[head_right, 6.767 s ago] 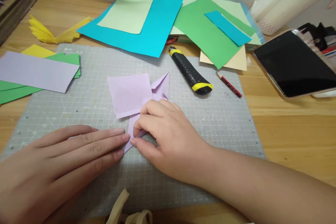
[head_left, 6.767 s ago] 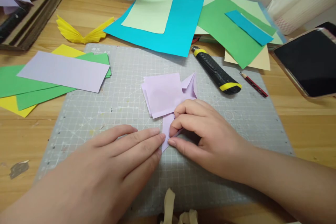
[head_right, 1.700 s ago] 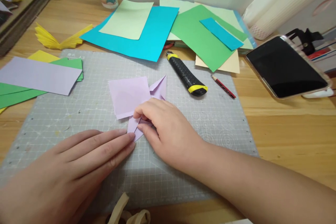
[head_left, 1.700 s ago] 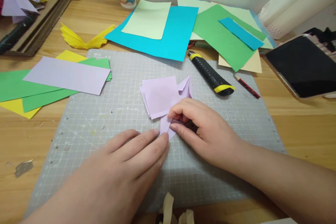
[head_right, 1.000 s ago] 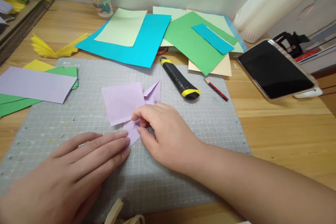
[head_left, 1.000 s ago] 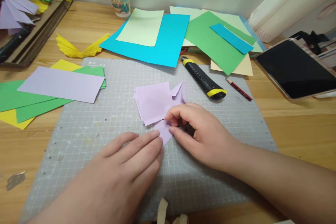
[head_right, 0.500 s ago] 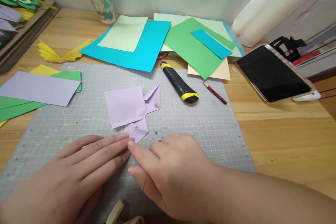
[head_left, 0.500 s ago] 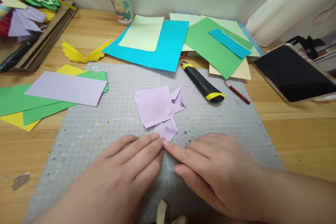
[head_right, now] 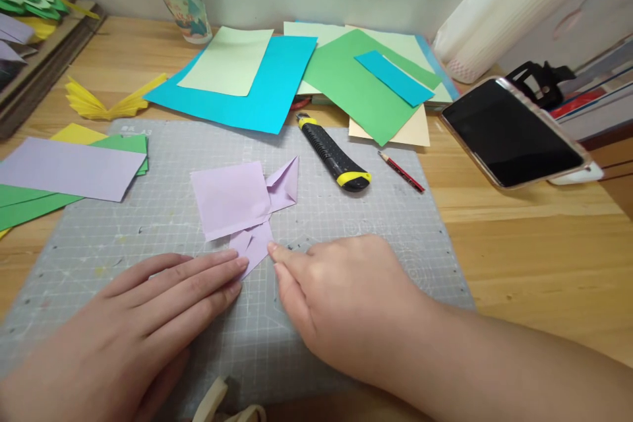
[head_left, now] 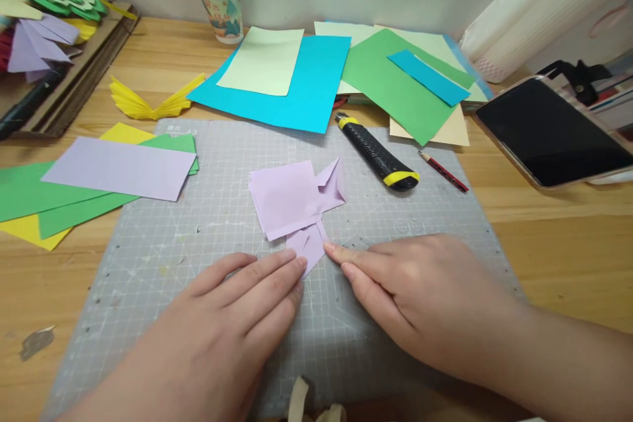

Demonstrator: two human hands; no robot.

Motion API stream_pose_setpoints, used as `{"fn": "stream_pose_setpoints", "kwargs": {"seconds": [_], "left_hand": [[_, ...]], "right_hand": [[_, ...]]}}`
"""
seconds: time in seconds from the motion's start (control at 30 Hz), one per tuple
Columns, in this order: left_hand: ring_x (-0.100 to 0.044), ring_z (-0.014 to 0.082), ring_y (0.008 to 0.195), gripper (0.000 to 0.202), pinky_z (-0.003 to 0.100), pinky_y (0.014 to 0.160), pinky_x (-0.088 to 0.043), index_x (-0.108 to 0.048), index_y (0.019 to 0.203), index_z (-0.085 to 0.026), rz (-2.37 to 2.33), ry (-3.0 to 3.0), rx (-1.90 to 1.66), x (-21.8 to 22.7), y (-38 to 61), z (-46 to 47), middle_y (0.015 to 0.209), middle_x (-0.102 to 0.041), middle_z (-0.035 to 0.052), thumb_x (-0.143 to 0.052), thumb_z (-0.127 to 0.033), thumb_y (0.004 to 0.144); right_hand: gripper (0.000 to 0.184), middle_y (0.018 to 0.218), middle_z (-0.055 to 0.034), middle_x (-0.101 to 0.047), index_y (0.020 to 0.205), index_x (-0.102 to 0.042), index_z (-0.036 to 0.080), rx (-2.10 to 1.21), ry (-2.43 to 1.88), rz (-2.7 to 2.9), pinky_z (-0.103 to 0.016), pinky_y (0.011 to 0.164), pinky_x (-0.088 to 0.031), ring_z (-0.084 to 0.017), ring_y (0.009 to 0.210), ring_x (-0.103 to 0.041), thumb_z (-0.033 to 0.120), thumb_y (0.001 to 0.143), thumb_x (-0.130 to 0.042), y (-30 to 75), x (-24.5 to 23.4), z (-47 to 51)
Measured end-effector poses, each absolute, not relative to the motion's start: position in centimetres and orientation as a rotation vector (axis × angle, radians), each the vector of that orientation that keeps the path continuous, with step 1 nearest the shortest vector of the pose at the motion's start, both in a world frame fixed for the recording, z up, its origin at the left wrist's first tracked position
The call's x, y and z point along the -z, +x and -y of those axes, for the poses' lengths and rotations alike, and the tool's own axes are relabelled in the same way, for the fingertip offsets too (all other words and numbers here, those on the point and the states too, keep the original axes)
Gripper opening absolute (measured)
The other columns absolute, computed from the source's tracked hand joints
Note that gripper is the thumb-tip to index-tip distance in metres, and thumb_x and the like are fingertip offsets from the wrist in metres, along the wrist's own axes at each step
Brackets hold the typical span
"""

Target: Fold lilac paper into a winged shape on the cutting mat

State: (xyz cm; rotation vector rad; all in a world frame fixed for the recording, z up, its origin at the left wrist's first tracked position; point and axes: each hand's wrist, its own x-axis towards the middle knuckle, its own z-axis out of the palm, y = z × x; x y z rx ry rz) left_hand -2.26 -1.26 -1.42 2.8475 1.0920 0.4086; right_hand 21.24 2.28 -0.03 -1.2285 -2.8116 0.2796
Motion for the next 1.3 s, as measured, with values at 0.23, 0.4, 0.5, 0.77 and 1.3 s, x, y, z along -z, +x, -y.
{"fn": "stream_pose_setpoints", "kwargs": {"seconds": [0.23,0.4,0.5,0.77,1.3], "left_hand": [[-0.062,0.0192,0.112,0.031,0.037,0.095,-0.041,-0.067,0.104,-0.019,-1.115,2.787,-0.407,1.5,-1.9,1.2,0.126,-0.068,0.0013,-0.041,-0.012,0.087],[-0.056,0.0256,0.121,0.022,0.042,0.096,-0.044,-0.064,0.095,-0.017,-1.177,2.766,-0.355,1.9,-1.3,1.6,0.134,-0.061,0.0092,-0.043,-0.015,0.089],[-0.052,0.0289,0.126,0.018,0.045,0.099,-0.043,-0.061,0.092,-0.017,-1.214,2.772,-0.309,2.0,-1.0,2.0,0.137,-0.058,0.0122,-0.044,-0.015,0.088],[-0.048,0.0273,0.131,0.016,0.044,0.103,-0.039,-0.059,0.096,-0.019,-1.271,2.742,-0.163,1.7,-0.7,1.9,0.145,-0.050,0.0104,-0.049,-0.017,0.083],[-0.056,0.0263,0.115,0.022,0.041,0.099,-0.035,-0.060,0.104,-0.014,-1.397,2.973,-0.127,0.4,2.5,2.9,0.122,-0.065,0.0152,-0.041,-0.021,0.094]], "right_hand": [[0.032,0.060,-0.0025,-0.069,0.105,-0.072,0.013,-0.146,-1.085,2.797,-0.035,0.044,-0.034,-0.022,0.048,-0.065,0.023,0.095,-0.043,20.7,0.4,-2.0],[0.028,0.062,-0.0021,-0.070,0.098,-0.070,0.016,-0.194,-1.100,2.792,-0.034,0.047,-0.032,-0.021,0.051,-0.066,0.023,0.095,-0.043,20.6,0.3,-2.3],[0.027,0.064,-0.0028,-0.071,0.095,-0.069,0.017,-0.198,-1.105,2.805,-0.034,0.047,-0.032,-0.022,0.053,-0.067,0.023,0.095,-0.043,20.7,0.3,-2.3],[0.034,0.070,-0.0058,-0.073,0.114,-0.067,0.011,-0.190,-1.103,2.890,-0.035,0.048,-0.036,-0.026,0.058,-0.069,0.025,0.097,-0.041,20.5,0.6,-1.8],[0.034,0.077,-0.0069,-0.074,0.096,-0.074,0.015,-0.292,-1.063,2.651,-0.031,0.062,-0.048,-0.019,0.070,-0.068,0.021,0.096,-0.040,21.3,1.2,-3.6]]}}
